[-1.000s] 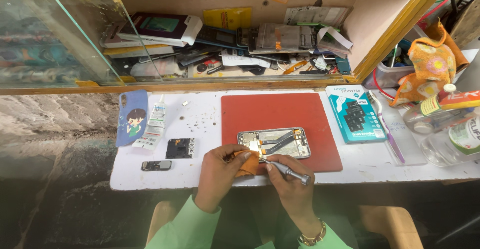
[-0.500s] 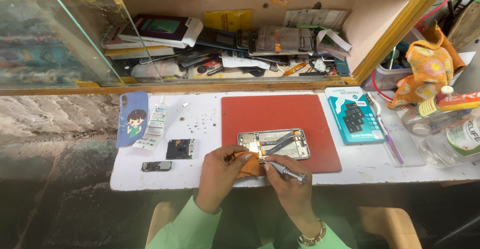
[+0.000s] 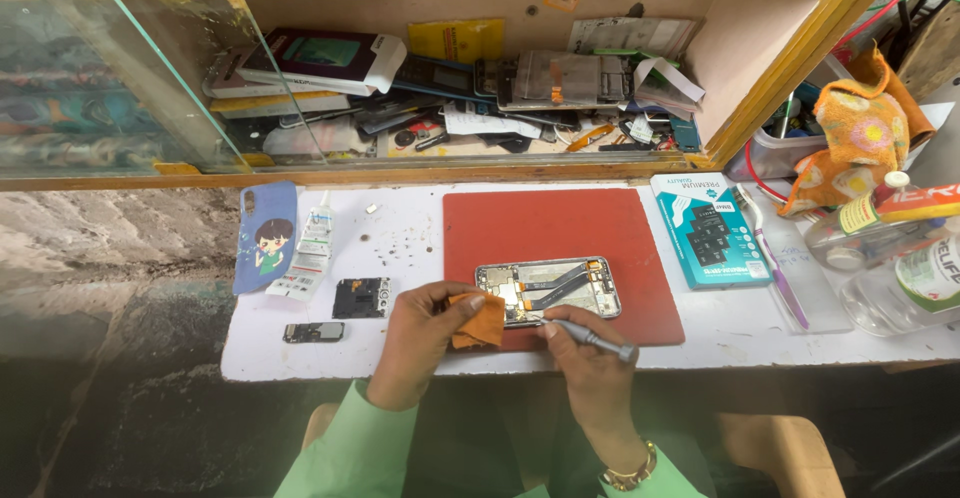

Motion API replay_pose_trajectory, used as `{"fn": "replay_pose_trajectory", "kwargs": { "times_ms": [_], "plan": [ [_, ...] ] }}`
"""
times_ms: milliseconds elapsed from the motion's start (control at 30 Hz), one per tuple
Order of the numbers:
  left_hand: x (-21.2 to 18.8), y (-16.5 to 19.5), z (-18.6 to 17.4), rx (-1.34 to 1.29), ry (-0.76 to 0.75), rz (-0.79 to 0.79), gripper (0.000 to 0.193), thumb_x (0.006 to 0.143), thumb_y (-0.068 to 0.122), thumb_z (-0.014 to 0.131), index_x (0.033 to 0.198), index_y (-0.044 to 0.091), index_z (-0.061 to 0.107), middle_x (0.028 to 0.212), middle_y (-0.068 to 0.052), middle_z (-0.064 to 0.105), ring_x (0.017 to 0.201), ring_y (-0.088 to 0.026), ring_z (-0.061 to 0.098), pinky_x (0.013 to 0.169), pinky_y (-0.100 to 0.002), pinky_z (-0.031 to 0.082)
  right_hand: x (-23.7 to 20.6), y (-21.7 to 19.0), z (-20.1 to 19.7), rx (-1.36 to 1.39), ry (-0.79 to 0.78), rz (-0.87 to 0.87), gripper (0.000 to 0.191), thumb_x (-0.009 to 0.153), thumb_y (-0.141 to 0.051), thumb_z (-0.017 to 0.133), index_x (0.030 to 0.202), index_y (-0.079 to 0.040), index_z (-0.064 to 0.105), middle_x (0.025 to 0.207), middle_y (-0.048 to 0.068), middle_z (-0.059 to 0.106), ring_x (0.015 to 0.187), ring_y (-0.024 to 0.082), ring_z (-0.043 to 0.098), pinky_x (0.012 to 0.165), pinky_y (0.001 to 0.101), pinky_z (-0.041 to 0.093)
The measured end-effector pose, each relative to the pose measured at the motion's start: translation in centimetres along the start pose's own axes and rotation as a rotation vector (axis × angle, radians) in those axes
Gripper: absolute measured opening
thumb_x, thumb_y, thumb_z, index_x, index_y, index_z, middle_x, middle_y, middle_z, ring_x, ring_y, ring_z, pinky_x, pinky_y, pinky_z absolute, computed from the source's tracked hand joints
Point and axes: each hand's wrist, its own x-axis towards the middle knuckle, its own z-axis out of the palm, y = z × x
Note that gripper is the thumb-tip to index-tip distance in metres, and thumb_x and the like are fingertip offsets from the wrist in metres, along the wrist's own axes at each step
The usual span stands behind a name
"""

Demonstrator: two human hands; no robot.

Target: The person disassembles a smartphone, removes the battery, and cleans the internal components using a toothbrush and a cloth. The person then reassembles the phone by placing the battery back and securing it with a screwdriver.

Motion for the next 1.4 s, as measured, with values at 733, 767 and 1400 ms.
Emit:
{"fn": "replay_pose_trajectory", "kwargs": {
  "times_ms": [733,767,1400],
  "plan": [
    [-1.2,0.5,2.7,0.483,0.192,0.094,0.022,0.086,0.018,0.077,0.099,0.001,0.081,0.073,-0.006,0.076,0.061,-0.007,0.064,0.056,-0.024,0.054,-0.6,-1.6,0.6,-0.091,-0.09,-0.25,0.016,0.09,-0.001,0.07,0.105,0.004,0.073,0.092,0.005,0.07,0.077,0.006,0.062,0.063,0.021,0.05],
    [-1.3,0.6,2.7,0.502,0.201,0.09,0.022,0.085,0.019,0.078,0.098,0.002,0.081,0.073,-0.006,0.076,0.061,-0.008,0.064,0.057,-0.025,0.054,-0.7,-1.4,0.5,-0.12,-0.089,-0.274,0.017,0.09,-0.001,0.071,0.106,0.005,0.073,0.091,0.005,0.07,0.076,0.006,0.062,0.063,0.0209,0.049],
    [-1.8,0.8,3.9,0.7,0.281,0.176,0.022,0.08,0.024,0.08,0.095,0.008,0.082,0.084,-0.009,0.078,0.07,-0.021,0.072,0.068,-0.032,0.056,-0.6,-2.6,1.2,-0.295,-0.083,-0.289,0.013,0.086,0.0,0.071,0.098,0.003,0.075,0.079,0.005,0.071,0.065,0.007,0.064,0.057,0.0225,0.05]
  ]
}}
